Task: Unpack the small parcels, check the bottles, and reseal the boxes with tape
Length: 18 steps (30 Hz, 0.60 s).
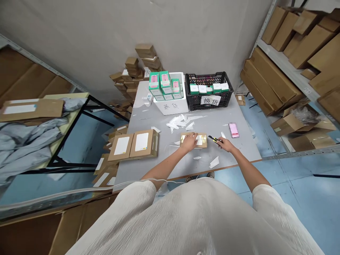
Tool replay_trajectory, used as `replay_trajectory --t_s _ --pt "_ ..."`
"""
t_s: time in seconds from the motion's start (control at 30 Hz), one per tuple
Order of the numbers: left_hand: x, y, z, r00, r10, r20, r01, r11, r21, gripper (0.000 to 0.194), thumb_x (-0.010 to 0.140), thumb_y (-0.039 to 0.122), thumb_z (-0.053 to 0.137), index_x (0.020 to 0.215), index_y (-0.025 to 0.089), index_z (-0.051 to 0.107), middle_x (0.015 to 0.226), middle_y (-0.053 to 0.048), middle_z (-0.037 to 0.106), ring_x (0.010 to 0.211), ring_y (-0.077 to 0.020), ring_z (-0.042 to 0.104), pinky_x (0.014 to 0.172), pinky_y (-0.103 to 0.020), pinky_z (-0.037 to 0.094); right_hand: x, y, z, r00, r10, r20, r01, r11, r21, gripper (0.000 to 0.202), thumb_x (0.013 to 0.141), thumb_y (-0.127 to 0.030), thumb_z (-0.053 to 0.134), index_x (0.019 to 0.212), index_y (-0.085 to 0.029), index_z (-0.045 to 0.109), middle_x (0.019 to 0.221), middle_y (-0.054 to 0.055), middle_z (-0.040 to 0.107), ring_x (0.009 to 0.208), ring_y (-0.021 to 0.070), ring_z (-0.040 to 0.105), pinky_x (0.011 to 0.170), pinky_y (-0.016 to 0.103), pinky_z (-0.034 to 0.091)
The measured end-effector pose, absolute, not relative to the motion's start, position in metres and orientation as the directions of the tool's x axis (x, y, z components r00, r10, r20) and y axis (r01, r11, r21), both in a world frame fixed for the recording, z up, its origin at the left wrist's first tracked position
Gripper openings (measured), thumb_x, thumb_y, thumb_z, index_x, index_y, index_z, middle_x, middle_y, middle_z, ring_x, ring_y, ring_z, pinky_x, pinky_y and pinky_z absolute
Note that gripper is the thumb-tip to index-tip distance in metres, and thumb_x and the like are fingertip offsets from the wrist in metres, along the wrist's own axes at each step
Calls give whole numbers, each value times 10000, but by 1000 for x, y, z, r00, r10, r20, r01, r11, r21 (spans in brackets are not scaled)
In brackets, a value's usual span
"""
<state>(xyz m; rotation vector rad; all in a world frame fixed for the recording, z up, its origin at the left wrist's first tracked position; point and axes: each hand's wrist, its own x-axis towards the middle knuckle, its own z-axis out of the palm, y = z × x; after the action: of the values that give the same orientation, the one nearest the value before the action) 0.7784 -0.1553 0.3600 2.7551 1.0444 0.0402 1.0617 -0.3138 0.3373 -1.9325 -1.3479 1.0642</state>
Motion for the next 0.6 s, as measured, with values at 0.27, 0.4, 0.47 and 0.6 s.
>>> replay_trajectory --t_s 0.27,0.4,0.47,0.6 --pt "792 -146 348 742 671 -17 667 -734 129 586 948 121 593 1517 224 501 1516 -179 569 1463 -338 477 1215 -530 334 1039 -314 350 46 995 -86 874 -82 -480 366 1069 -393 577 1385 -298 735 1315 79 773 1183 277 710 975 370 559" --pt "792 -143 345 745 667 -29 664 -735 138 632 952 121 611 1559 244 484 1513 -182 575 1470 -350 486 1207 -521 364 1034 -311 347 68 996 -53 904 -84 -419 389 1069 -361 587 1429 -306 725 1294 86 769 1190 284 701 1007 389 558" --pt "790 -143 344 756 654 -31 651 -745 147 628 980 133 586 1586 246 469 1566 -183 550 1515 -347 459 1226 -512 367 1031 -310 344 79 996 -45 903 -91 -419 396 1071 -360 584 1440 -302 716 1299 91 764 1195 286 695 1017 393 555" --pt "787 -144 342 756 653 -31 649 -744 160 693 983 115 559 1650 239 417 1681 -181 476 1594 -335 398 1286 -513 328 1026 -310 337 111 994 -21 901 -110 -420 411 1077 -354 568 1464 -292 691 1310 103 751 1229 294 680 1024 399 548"
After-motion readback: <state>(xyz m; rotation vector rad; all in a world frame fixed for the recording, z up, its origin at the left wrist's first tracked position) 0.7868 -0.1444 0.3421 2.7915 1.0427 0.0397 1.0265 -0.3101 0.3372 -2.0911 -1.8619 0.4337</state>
